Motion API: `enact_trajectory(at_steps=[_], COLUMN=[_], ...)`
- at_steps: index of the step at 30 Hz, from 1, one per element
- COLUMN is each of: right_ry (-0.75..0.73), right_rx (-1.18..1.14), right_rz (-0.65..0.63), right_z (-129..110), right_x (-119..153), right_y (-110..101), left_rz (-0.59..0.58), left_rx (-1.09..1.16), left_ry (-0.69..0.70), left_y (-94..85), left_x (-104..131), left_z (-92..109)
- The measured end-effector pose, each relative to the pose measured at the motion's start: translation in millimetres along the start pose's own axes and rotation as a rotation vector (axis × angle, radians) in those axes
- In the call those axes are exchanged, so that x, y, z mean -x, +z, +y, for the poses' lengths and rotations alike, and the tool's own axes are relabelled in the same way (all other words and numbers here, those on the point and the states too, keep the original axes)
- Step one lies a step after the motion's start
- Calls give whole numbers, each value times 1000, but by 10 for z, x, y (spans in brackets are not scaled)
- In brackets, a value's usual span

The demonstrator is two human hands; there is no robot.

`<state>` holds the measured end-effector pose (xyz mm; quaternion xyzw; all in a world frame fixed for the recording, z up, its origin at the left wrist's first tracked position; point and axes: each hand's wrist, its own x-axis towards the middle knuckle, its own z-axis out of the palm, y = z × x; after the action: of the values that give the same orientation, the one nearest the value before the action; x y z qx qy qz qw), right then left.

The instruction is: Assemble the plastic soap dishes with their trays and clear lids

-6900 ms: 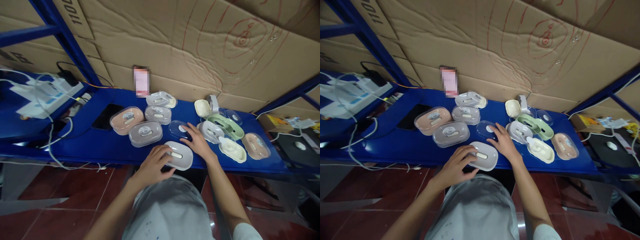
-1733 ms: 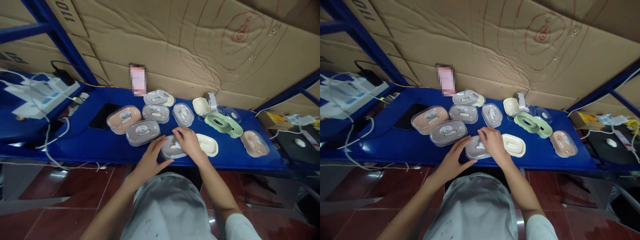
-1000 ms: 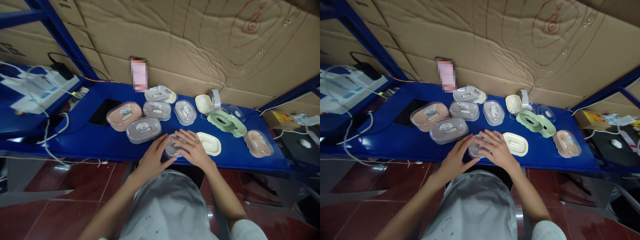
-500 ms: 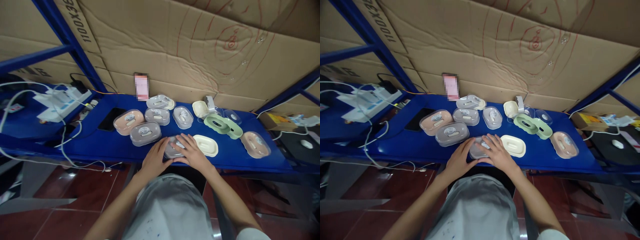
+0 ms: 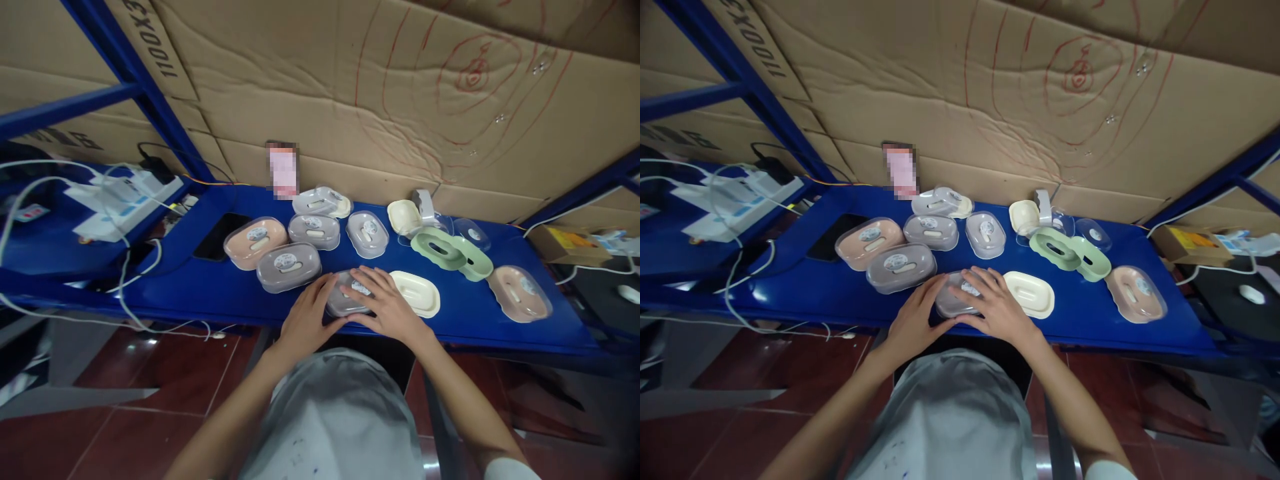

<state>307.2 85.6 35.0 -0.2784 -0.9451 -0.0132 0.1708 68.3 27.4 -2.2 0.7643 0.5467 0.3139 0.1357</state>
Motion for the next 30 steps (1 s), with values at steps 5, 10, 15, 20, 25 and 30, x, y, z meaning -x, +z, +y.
enact_trajectory(at_steps=[5,10,15,20,25,30], right_ry=[39,279,529,555,475,399], right_rx=[3,51,197,128,-56,-216], right_rz=[183,321,225,109,64,158], right_z=[-49,-14,151,154,-32,48], right_x=[135,419,741,827,565,142], right_y=[4,-84,-74,13,27,10], left_rz=[93,466,591,366,488,274], left_rx=[50,-34,-144,-227,-270,-183], left_ry=[26,-69,-239,-348,-302,241], left_y=[-46,-526,-1019,-1077,-951,-411], left_x=[80,-11,-292,-419,-303,-88], left_z=[55,-29,-556,-832,-458,74])
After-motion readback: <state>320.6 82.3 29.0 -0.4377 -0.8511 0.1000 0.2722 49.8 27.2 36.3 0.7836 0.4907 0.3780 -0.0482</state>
